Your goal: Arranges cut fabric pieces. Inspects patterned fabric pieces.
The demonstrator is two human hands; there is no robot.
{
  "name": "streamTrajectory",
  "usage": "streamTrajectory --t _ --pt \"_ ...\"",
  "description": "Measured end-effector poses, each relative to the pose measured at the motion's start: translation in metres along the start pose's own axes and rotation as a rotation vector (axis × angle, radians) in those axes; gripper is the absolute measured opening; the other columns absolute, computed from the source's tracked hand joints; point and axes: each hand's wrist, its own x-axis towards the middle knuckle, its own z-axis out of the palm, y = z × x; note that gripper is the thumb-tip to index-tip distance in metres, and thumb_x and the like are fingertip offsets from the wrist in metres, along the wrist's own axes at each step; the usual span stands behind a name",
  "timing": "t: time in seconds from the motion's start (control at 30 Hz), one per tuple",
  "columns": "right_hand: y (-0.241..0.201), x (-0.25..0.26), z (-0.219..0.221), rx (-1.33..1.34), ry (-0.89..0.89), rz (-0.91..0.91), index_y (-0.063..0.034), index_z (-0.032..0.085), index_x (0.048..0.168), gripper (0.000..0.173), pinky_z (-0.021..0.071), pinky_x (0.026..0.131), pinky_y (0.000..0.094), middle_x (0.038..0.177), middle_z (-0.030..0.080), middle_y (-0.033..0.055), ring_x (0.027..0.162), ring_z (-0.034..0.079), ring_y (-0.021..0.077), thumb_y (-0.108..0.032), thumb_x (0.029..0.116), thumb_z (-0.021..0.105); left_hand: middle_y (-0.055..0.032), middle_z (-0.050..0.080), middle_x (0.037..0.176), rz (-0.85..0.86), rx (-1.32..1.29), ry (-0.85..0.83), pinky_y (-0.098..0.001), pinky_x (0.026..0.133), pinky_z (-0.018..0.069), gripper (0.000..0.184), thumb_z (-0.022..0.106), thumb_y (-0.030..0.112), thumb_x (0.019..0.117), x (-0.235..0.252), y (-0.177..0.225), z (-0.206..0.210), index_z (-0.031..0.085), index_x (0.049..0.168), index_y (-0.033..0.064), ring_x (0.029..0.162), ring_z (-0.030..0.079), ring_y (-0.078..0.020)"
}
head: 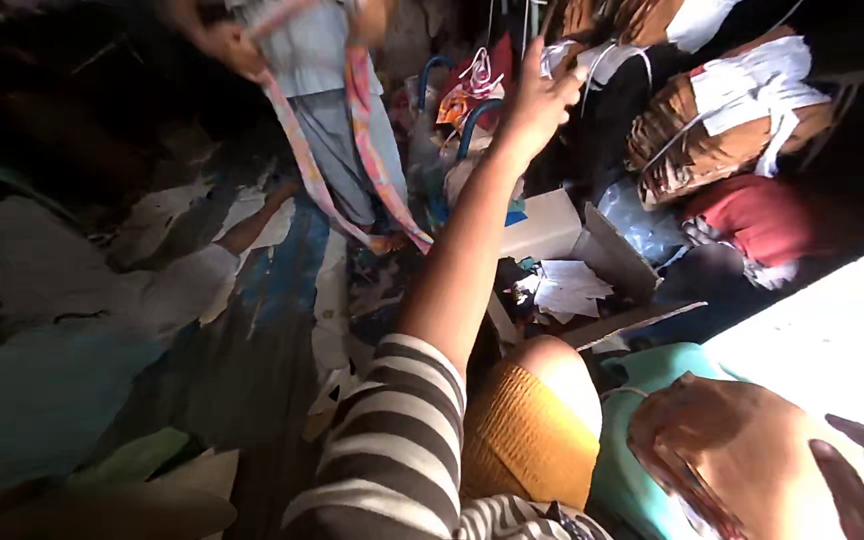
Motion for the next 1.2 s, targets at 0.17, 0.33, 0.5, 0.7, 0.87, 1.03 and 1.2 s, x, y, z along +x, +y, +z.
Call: streamTrajectory --t 0.17,0.33,0.5,0.7,0.87,1.03,1.2 --pt "-0.012 -0.017 -0.001 -0.064 0.089 0.044 0.0041 0.058 0.139 0.067 0.0315 0.115 0.0686 0.142 0.055 0.0312 0.138 0.045 0.0540 -0.050 0.1055 0.036 -0.0185 0.068 0.114 -0.085 -0.011 -0.334 -0.0343 0.079 0.0577 0.070 0.057 0.023 0.1057 -0.051 -0.038 0.073 0.020 0.162 0.0056 0.090 0.069 -0.0203" --pt "-0.017 -0.026 -0.016 -0.138 0.155 0.166 0.0028 0.054 0.143 0.061 0.0308 0.116 0.0662 0.145 0.054 0.0282 0.141 0.044 0.0496 -0.042 0.1071 0.036 -0.0180 0.068 0.116 -0.190 -0.061 -0.570 -0.0378 0.080 0.0587 0.066 0.058 0.023 0.1052 -0.099 -0.085 0.157 0.025 0.160 0.0061 0.091 0.070 -0.0221" --pt "-0.013 -0.015 0.028 -0.200 0.045 0.151 0.0006 0.053 0.146 0.062 0.0238 0.121 0.0648 0.152 0.049 0.0253 0.148 0.036 0.0453 -0.045 0.1080 0.035 -0.0182 0.067 0.116 -0.297 -0.163 -0.632 -0.0371 0.081 0.0585 0.062 0.055 0.024 0.1066 -0.132 -0.104 0.211 0.027 0.159 0.0053 0.091 0.070 -0.0217" --pt "0.010 -0.015 0.079 -0.309 -0.056 0.214 -0.0040 0.042 0.156 0.078 0.0158 0.122 0.0672 0.163 0.035 0.0209 0.154 0.026 0.0411 -0.061 0.1051 0.026 -0.0184 0.067 0.118 -0.361 -0.159 -0.562 -0.0369 0.081 0.0580 0.059 0.053 0.025 0.1074 -0.145 -0.137 0.225 0.030 0.157 0.0037 0.092 0.069 -0.0208" --pt "0.016 -0.018 0.084 -0.311 -0.004 0.174 -0.0036 0.044 0.155 0.079 0.0186 0.121 0.0671 0.162 0.038 0.0208 0.152 0.031 0.0405 -0.062 0.1050 0.023 -0.0180 0.067 0.119 -0.359 -0.040 -0.519 -0.0386 0.084 0.0574 0.059 0.053 0.027 0.1073 -0.135 -0.155 0.210 0.030 0.157 0.0045 0.095 0.069 -0.0221" --pt "0.020 -0.017 0.062 -0.192 0.067 0.162 -0.0050 0.047 0.153 0.078 0.0202 0.120 0.0689 0.159 0.042 0.0210 0.150 0.034 0.0413 -0.062 0.1051 0.023 -0.0177 0.066 0.122 -0.384 0.042 -0.492 -0.0392 0.085 0.0567 0.055 0.051 0.029 0.1082 -0.126 -0.166 0.199 0.034 0.155 0.0066 0.098 0.069 -0.0222" --pt "0.050 -0.027 0.008 -0.097 0.231 0.338 -0.0046 0.055 0.144 0.054 0.0346 0.108 0.0711 0.146 0.052 0.0258 0.136 0.046 0.0503 -0.041 0.1046 0.048 -0.0184 0.068 0.119 -0.163 0.300 -0.985 -0.0500 0.095 0.0553 0.033 0.060 0.016 0.1026 -0.148 -0.161 0.216 0.062 0.132 0.0026 0.107 0.068 -0.0290"
